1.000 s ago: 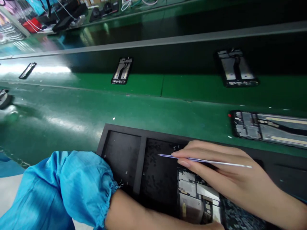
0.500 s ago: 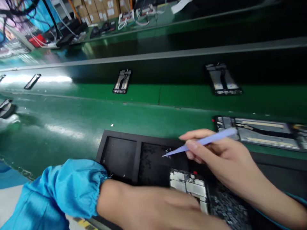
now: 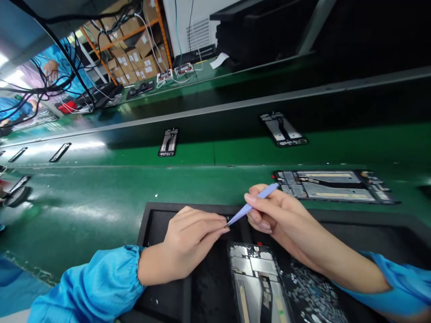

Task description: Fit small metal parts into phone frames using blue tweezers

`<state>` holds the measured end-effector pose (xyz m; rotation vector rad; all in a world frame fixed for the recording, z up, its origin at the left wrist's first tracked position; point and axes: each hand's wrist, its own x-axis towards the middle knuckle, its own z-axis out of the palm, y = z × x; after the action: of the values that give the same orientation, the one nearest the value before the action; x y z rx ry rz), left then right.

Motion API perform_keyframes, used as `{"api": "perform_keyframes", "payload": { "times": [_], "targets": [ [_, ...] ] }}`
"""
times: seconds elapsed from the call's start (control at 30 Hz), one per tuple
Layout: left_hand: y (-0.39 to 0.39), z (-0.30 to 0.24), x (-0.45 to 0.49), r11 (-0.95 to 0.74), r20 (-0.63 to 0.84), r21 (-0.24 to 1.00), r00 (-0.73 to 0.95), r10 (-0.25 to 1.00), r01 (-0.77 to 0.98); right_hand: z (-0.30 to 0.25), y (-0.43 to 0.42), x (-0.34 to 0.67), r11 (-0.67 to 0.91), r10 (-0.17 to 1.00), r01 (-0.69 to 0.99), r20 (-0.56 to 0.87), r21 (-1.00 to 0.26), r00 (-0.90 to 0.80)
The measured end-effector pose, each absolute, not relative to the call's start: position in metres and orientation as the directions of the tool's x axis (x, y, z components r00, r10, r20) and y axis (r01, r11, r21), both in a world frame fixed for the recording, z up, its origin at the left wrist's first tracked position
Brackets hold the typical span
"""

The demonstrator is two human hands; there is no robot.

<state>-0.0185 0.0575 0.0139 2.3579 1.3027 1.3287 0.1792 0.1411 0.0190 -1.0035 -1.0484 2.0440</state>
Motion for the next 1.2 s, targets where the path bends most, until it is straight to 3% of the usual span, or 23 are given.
{"api": "perform_keyframes", "payload": {
  "times": [0.57,0.73,0.8,0.87,0.97,1.07,1.2],
  "targets": [
    [0.056,0.008,-0.02,-0.528,0.536,0.532,0.22,0.815,0.663,0.012,0.141,0.182,-0.363,0.841,-0.137,-0.26,-0.922,-0.475],
    [0.054,0.009,-0.017,-0.448,0.471,0.6,0.16,0.868,0.663,0.01,0.146,0.187,-0.27,0.857,-0.062,-0.21,-0.961,-0.471],
    [0.053,0.013,-0.014,-0.299,0.307,0.698,0.106,0.946,0.65,0.011,0.15,0.192,-0.24,0.844,-0.015,-0.201,-0.971,-0.497],
    [0.055,0.02,-0.01,-0.072,0.022,0.785,0.089,0.996,0.615,0.012,0.154,0.196,-0.223,0.81,0.045,-0.211,-0.974,-0.547],
    [0.061,0.031,-0.007,0.193,-0.344,0.805,0.176,0.922,0.561,0.014,0.159,0.2,-0.188,0.756,0.143,-0.236,-0.972,-0.61],
    [0.071,0.036,-0.005,0.362,-0.549,0.778,0.275,0.789,0.514,0.015,0.16,0.201,-0.136,0.752,0.195,-0.229,-0.971,-0.618],
    [0.082,0.034,-0.005,0.504,-0.665,0.74,0.377,0.644,0.446,0.012,0.158,0.202,-0.087,0.747,0.233,-0.218,-0.969,-0.628]
  ]
}}
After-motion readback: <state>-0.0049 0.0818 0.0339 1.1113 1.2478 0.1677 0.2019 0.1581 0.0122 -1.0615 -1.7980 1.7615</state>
